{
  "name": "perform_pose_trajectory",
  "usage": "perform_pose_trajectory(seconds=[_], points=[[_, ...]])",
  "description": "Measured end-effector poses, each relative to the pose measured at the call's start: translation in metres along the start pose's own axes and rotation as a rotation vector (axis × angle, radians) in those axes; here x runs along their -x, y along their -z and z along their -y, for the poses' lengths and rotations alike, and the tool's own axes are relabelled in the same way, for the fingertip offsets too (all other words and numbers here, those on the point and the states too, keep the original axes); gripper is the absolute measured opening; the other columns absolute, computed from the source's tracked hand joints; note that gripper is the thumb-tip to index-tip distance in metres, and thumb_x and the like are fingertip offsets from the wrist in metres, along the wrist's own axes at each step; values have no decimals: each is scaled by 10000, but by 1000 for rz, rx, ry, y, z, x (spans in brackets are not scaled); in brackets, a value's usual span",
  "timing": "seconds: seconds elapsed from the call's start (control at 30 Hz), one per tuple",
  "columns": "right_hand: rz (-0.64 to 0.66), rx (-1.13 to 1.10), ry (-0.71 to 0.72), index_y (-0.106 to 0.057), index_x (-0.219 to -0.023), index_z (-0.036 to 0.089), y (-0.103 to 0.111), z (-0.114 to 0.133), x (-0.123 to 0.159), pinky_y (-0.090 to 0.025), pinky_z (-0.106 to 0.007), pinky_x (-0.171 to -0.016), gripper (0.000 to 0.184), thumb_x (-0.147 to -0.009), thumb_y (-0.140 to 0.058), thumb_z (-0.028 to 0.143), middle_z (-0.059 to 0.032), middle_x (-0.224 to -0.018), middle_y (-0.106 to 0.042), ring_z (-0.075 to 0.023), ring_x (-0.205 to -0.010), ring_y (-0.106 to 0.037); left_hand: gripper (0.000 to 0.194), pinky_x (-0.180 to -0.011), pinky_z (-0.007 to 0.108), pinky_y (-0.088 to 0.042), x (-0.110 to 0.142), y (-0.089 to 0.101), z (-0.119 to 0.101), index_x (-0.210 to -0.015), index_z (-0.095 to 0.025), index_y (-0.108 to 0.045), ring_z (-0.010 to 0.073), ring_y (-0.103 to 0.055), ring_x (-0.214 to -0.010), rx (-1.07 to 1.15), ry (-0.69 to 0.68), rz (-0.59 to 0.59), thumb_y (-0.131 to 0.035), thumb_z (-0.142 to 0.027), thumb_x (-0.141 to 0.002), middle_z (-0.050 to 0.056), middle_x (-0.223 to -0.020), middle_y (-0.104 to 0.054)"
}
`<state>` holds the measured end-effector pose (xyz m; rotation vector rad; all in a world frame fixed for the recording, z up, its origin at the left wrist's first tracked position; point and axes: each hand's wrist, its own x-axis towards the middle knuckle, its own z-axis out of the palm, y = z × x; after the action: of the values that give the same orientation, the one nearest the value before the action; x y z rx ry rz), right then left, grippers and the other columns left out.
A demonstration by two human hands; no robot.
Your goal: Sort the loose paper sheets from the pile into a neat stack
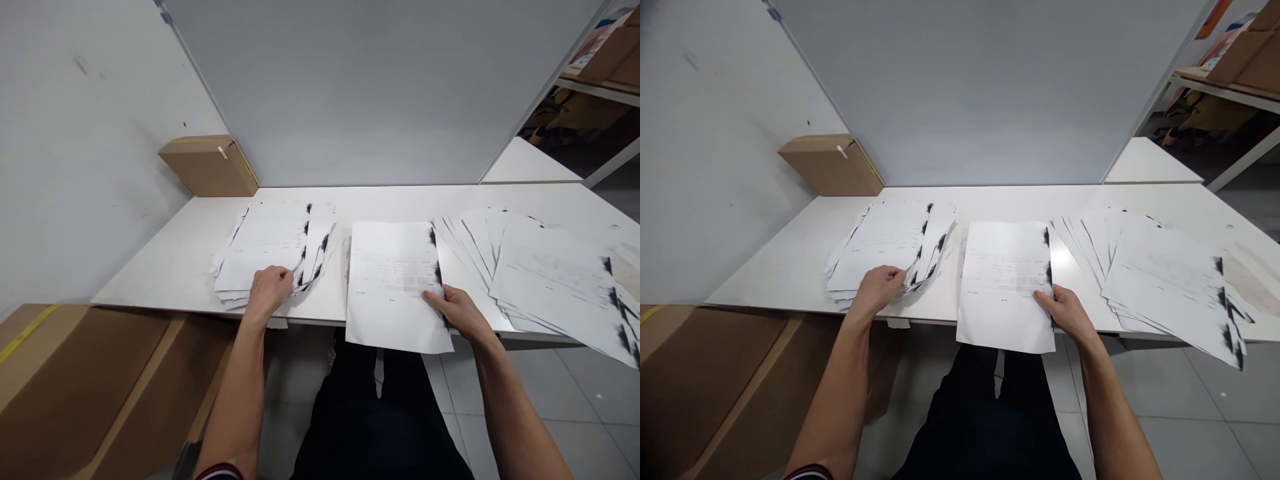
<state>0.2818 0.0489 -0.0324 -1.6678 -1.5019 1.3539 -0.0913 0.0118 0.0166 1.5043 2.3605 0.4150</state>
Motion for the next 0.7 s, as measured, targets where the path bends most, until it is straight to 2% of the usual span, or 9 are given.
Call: perform_pose_trajectory(seconds=[0.17, 0.27, 0.33, 0.43, 0.53, 0.7], points=[[23, -30, -16, -619, -769, 142, 2, 2, 1, -436, -245, -500, 326, -693, -629, 460, -57, -730, -663, -177, -627, -586, 261, -588, 265, -397, 2, 6, 9, -661, -171, -637, 183, -577, -649, 207, 22, 3, -469, -367, -700, 30, -684, -658], [74, -82, -27, -613, -798, 152, 5, 4, 2, -459, -262, -533, 351, -705, -616, 491, -58, -735, -663, -197, -667, -602, 242, -585, 257, -407, 6, 11, 4, -702, -165, -643, 178, -575, -657, 364, 30, -27, -527, -377, -685, 26, -714, -660], [96, -108, -29, -606, -793, 156, 6, 5, 4, -467, -270, -556, 355, -718, -603, 504, -61, -756, -666, -205, -691, -607, 200, -624, 264, -417, 12, 14, -8, -701, -175, -639, 182, -576, -709, 402, -53, -68, -549, -353, -691, 26, -752, -660], [126, -152, -24, -587, -754, 166, 7, 8, 7, -459, -263, -559, 338, -732, -594, 503, -50, -754, -666, -191, -676, -600, 136, -730, 286, -412, 25, 12, -41, -644, -194, -599, 191, -550, -843, 375, -311, -139, -552, -291, -727, 19, -772, -644], [161, -209, -18, -580, -774, 180, 5, 10, 11, -457, -258, -584, 305, -742, -595, 483, -28, -755, -663, -183, -691, -600, 165, -754, 306, -401, 44, -4, -80, -606, -192, -533, 180, -511, -836, 360, -546, -77, -560, -251, -758, 11, -714, -599], [156, -298, -19, -568, -792, 176, 1, 5, 14, -440, -255, -569, 317, -743, -587, 489, -18, -693, -631, -169, -646, -577, 232, -688, 304, -394, 74, -56, -127, -594, -180, -457, 161, -472, -736, 354, -723, 124, -588, -244, -775, 11, -678, -544]])
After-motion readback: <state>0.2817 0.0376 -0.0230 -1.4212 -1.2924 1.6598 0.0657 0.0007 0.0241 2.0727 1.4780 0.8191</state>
